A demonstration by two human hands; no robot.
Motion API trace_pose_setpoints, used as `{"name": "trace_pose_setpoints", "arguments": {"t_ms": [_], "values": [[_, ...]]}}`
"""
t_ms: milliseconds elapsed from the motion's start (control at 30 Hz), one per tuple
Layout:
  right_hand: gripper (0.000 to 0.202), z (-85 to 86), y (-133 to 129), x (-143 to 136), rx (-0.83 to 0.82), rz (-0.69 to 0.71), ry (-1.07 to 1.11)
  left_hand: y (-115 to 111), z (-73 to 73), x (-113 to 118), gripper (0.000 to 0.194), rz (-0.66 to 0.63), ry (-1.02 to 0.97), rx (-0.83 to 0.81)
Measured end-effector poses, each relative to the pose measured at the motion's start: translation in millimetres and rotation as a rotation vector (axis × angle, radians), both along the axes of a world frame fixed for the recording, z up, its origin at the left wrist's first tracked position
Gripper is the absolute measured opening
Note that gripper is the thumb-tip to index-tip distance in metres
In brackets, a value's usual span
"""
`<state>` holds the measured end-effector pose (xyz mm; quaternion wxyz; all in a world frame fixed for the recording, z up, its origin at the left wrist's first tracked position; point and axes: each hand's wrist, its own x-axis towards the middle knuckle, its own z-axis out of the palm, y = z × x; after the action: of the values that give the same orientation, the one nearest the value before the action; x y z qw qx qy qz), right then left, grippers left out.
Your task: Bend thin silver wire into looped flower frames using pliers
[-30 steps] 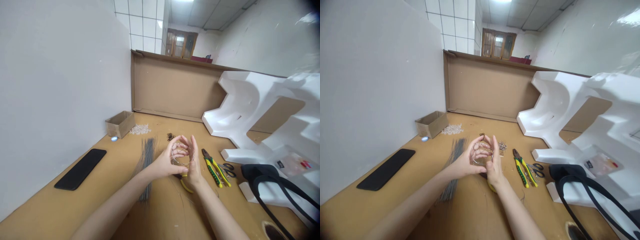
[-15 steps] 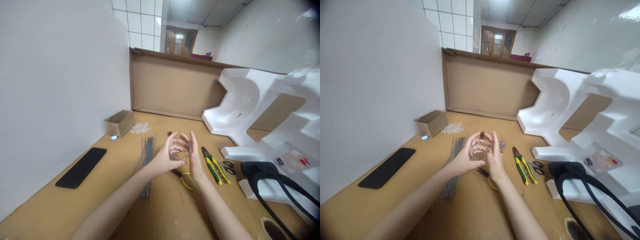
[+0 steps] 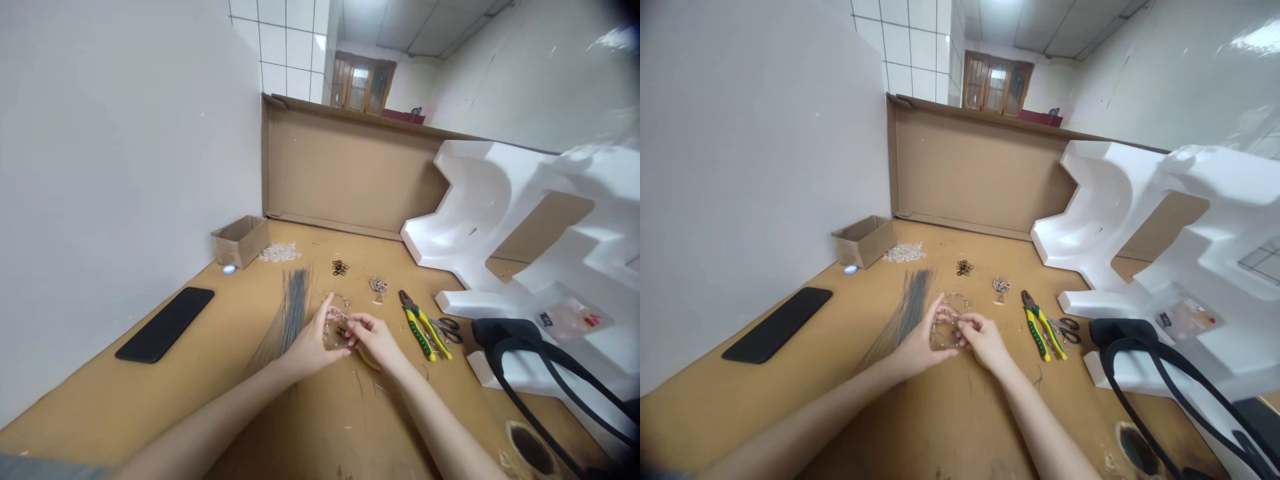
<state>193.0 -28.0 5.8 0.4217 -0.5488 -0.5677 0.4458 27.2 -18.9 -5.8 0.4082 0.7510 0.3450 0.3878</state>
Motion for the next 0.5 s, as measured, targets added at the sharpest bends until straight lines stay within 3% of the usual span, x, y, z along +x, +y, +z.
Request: {"name": "trace_pose_setpoints", "arguments": {"t_ms": [200,333,500], "values": [[0.03,-22.4,-2.7,1.0,0.055,-0.049,-0.209,-2.6,-11.8,-24.3,0.114,-0.059,0.254,-0.068],[0.024,-21.9,-11.7,-0.9,0.133,-0.071,-0.357,-1.3,-7.0,-41.9,0.117,-0.158,0.377,-0.123],[0.021,-13.0,-20.7,-7.7,0.263,-0.062,-0.57,2.8,3.7,-55.4,0.114,-0.205,0.484,-0.051]]}}
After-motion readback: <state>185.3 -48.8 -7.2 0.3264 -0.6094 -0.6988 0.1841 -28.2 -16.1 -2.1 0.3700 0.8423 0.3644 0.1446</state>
